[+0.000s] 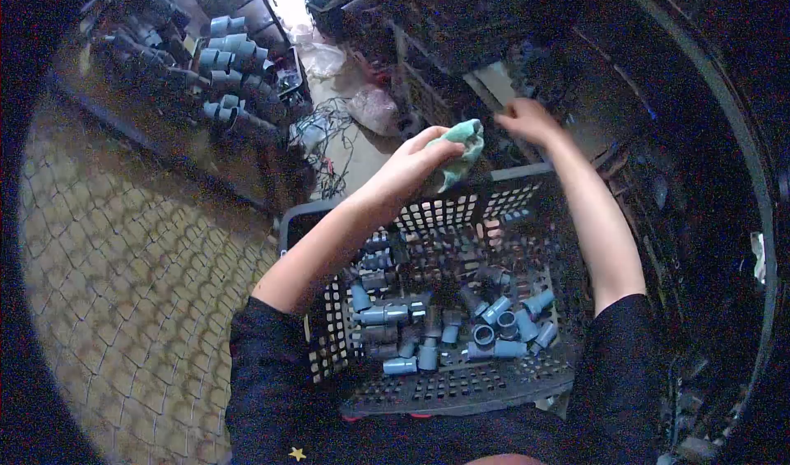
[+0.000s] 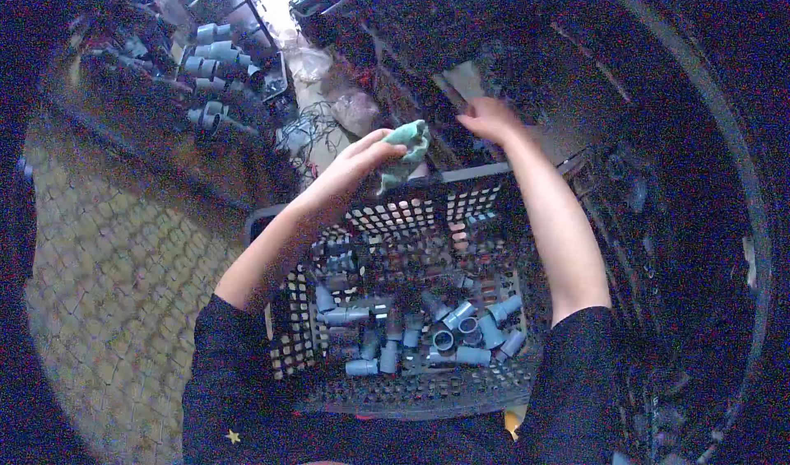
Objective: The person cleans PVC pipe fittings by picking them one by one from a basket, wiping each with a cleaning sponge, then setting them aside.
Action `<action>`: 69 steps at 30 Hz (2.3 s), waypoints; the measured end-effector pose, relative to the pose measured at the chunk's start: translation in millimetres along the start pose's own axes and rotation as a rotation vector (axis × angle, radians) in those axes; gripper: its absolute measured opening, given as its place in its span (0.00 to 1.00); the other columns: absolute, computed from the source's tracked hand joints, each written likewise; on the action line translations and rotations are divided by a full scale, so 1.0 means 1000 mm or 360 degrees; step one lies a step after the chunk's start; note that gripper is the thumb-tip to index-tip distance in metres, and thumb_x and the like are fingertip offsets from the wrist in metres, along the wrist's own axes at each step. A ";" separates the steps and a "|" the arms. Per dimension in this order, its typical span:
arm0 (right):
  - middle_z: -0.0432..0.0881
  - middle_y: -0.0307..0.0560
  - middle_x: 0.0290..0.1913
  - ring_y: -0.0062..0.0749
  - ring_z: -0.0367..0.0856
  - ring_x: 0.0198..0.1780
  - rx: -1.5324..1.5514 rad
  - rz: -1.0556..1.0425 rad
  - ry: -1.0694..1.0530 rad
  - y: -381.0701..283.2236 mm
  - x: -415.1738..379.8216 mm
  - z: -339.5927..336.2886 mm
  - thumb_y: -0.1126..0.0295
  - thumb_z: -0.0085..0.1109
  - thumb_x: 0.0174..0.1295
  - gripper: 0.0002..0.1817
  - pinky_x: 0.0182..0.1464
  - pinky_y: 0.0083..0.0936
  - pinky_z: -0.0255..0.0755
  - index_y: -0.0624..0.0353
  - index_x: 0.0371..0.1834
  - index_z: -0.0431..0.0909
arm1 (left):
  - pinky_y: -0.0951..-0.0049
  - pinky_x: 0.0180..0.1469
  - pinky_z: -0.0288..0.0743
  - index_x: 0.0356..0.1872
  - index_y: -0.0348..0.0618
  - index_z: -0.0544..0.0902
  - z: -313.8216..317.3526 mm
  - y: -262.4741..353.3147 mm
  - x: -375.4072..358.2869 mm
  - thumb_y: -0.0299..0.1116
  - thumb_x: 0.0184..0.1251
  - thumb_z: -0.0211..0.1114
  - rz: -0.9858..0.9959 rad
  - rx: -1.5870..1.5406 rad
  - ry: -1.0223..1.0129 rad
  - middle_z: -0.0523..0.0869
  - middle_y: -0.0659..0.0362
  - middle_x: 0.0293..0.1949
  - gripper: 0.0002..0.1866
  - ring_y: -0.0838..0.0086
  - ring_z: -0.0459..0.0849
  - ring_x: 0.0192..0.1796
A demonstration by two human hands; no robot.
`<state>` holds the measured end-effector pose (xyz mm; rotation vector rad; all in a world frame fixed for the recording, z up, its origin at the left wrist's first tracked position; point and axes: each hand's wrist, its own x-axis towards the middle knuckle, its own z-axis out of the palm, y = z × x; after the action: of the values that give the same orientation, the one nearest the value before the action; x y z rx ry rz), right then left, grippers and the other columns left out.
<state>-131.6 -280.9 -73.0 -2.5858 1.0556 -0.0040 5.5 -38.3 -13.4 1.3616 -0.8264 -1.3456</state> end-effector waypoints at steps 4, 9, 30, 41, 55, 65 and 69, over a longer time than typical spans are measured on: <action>0.84 0.45 0.41 0.42 0.79 0.53 -0.0974 -0.1007 0.0577 -0.020 0.013 -0.008 0.64 0.59 0.55 0.11 0.63 0.40 0.67 0.56 0.39 0.81 | 0.82 0.42 0.67 0.54 0.47 0.76 -0.005 -0.003 0.003 0.43 0.67 0.58 0.0018 -0.0036 -0.0002 0.81 0.66 0.42 0.18 0.83 0.77 0.40; 0.82 0.45 0.51 0.40 0.73 0.62 -0.1664 -0.1078 0.0661 0.012 0.067 0.007 0.67 0.49 0.60 0.17 0.75 0.43 0.51 0.56 0.50 0.81 | 0.80 0.46 0.69 0.54 0.46 0.76 -0.009 -0.005 0.005 0.42 0.67 0.59 -0.0017 -0.0077 0.0028 0.80 0.67 0.43 0.18 0.83 0.77 0.44; 0.71 0.52 0.66 0.44 0.59 0.73 -0.1812 -0.0894 0.0566 0.095 0.059 0.036 0.64 0.50 0.60 0.19 0.77 0.45 0.44 0.60 0.51 0.79 | 0.83 0.35 0.67 0.52 0.46 0.76 -0.011 -0.012 0.007 0.40 0.68 0.59 0.0075 0.0083 0.0080 0.81 0.66 0.38 0.15 0.86 0.75 0.36; 0.68 0.49 0.68 0.43 0.53 0.76 -0.1473 -0.0945 0.0668 0.122 0.054 0.025 0.60 0.51 0.64 0.19 0.74 0.47 0.49 0.56 0.55 0.77 | 0.82 0.36 0.68 0.50 0.47 0.76 -0.006 -0.007 0.005 0.41 0.69 0.59 0.0065 0.0164 0.0129 0.80 0.67 0.37 0.15 0.86 0.76 0.37; 0.53 0.42 0.77 0.35 0.46 0.79 -0.1630 -0.0637 0.0452 0.118 0.038 0.011 0.57 0.45 0.68 0.25 0.76 0.43 0.45 0.51 0.67 0.67 | 0.81 0.45 0.69 0.51 0.44 0.76 -0.007 -0.005 0.007 0.40 0.68 0.60 0.0076 0.0146 0.0123 0.80 0.65 0.41 0.16 0.83 0.77 0.43; 0.55 0.42 0.76 0.33 0.44 0.79 -0.1704 -0.0736 0.0394 0.119 0.038 0.009 0.56 0.44 0.69 0.25 0.77 0.41 0.40 0.52 0.66 0.68 | 0.82 0.40 0.68 0.51 0.47 0.76 -0.007 -0.005 0.006 0.41 0.68 0.59 0.0044 0.0110 0.0125 0.79 0.66 0.39 0.15 0.84 0.76 0.38; 0.65 0.45 0.71 0.36 0.49 0.78 -0.1203 -0.1113 0.0721 0.111 0.055 0.016 0.58 0.49 0.65 0.24 0.77 0.42 0.45 0.56 0.62 0.71 | 0.83 0.31 0.65 0.50 0.49 0.76 -0.007 -0.002 0.004 0.41 0.68 0.59 -0.0017 0.0128 0.0131 0.79 0.67 0.35 0.14 0.86 0.74 0.32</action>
<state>-165.3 -386.5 -130.6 -3.6342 0.1915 -0.4603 12.7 -39.8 -17.0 1.4756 -0.8264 -1.2677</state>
